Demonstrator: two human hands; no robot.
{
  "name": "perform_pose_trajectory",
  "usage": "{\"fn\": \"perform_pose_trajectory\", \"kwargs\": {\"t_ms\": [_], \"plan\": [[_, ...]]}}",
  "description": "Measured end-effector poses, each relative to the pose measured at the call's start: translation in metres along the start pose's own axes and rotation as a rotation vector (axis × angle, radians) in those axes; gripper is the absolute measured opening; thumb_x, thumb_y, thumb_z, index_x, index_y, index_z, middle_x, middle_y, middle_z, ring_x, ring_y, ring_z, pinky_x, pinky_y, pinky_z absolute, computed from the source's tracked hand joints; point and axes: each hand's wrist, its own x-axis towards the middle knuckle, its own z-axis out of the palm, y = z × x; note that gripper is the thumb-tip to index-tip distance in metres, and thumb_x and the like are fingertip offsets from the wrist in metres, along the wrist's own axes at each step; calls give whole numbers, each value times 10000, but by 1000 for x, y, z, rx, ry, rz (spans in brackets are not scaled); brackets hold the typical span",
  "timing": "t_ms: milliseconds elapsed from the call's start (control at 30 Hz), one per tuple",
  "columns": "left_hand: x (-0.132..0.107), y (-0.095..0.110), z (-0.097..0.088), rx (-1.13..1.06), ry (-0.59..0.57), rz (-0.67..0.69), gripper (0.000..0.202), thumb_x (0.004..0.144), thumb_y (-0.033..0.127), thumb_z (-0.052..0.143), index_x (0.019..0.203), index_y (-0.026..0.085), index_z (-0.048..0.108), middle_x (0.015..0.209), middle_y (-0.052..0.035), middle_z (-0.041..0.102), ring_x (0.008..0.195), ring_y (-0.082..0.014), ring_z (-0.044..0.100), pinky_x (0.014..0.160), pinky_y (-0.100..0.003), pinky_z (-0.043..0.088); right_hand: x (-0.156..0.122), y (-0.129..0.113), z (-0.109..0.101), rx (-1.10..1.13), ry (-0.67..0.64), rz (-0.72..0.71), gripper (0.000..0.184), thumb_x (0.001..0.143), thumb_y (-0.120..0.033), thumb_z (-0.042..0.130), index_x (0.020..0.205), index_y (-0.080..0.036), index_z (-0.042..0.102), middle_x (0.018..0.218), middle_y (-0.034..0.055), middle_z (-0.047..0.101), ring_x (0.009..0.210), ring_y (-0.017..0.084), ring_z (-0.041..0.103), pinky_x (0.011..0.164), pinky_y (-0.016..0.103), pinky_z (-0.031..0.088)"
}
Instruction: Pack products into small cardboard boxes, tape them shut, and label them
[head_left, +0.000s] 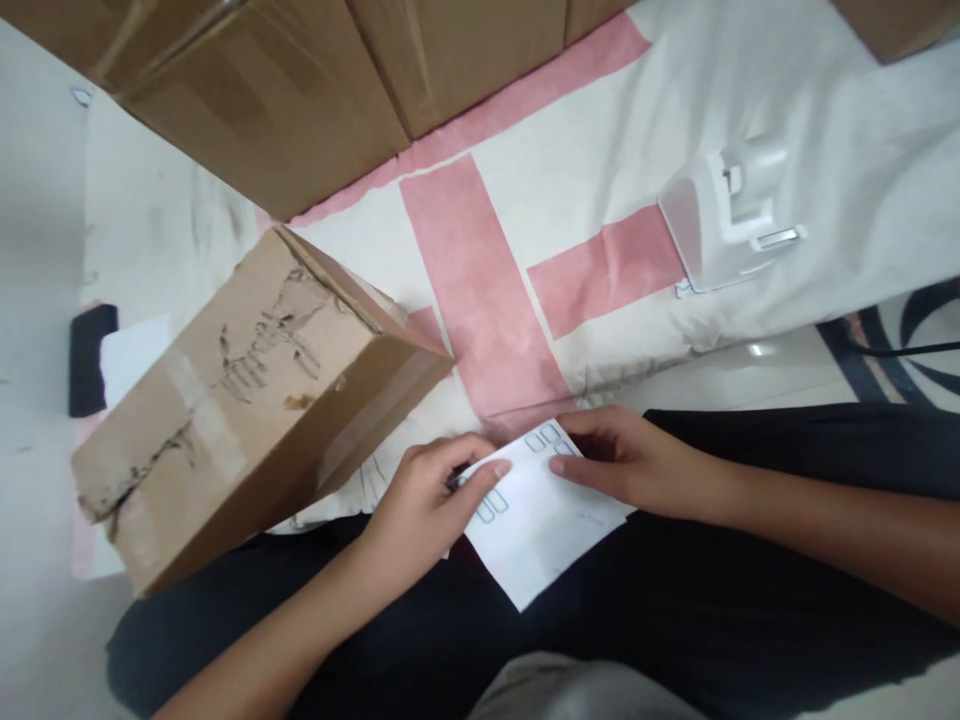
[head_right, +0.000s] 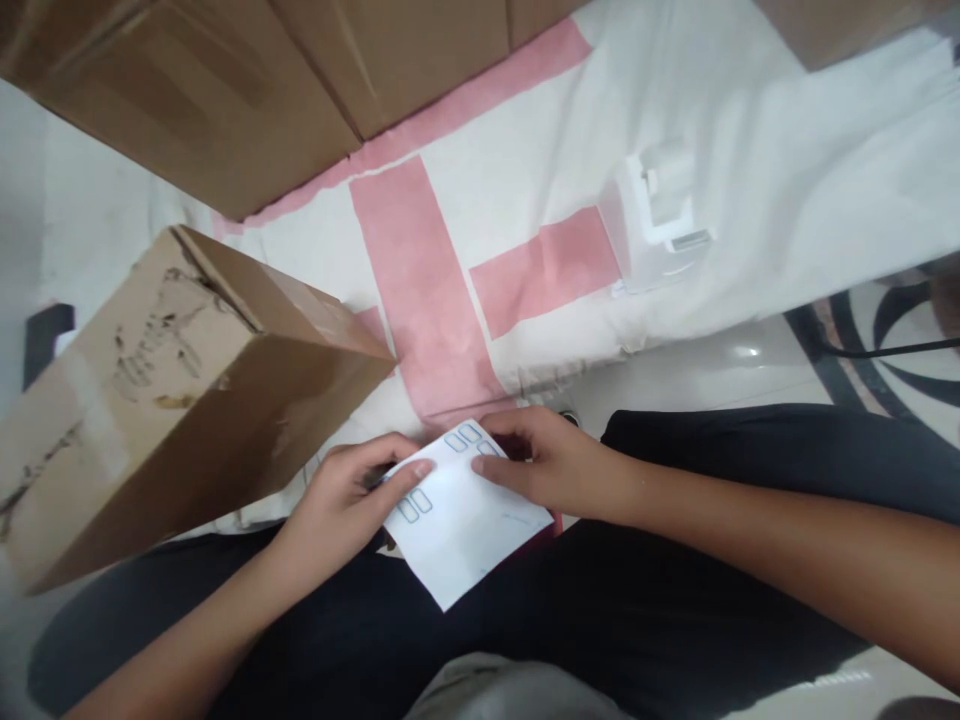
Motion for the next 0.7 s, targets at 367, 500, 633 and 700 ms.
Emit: {"fn": "perform_pose_trajectory", "kwargs": {"t_ms": [367,500,633,700], "plan": [[-9,-5,-18,741,458,533,434,883,364,762,1250,161,651,1121,-86,778,1010,-245,725,865,-374,496,22,-35,31,-180,22,-132,266,994,-365,534,847,-210,695,732,11,669,674,169,594,592,277,472],[-14,-8,-29,639,431,548,415,880,297,762,1241,123,654,1105,-105,783,964,-231,745,812,-357,535,29,-51,45,-168,29,-201,239,977,-266,508,798,-247,664,635,-8,634,569,161,574,490,271,445],[-20,-7,-37,530,469,501,320,887,215,745,1195,155,679,1078,-82,792,896,-190,756,760,-317,555,39,-64,51,-141,-22,-295,282,960,-187,481,748,-249,656,686,-10,674,632,161,630,554,260,505],[-23,-5,-40,501,486,487,306,894,185,733,1195,170,679,1089,-72,793,896,-178,757,770,-308,565,44,-67,51,-139,-56,-316,293,948,-150,471,767,-249,680,732,-13,700,689,162,659,616,258,532]]}}
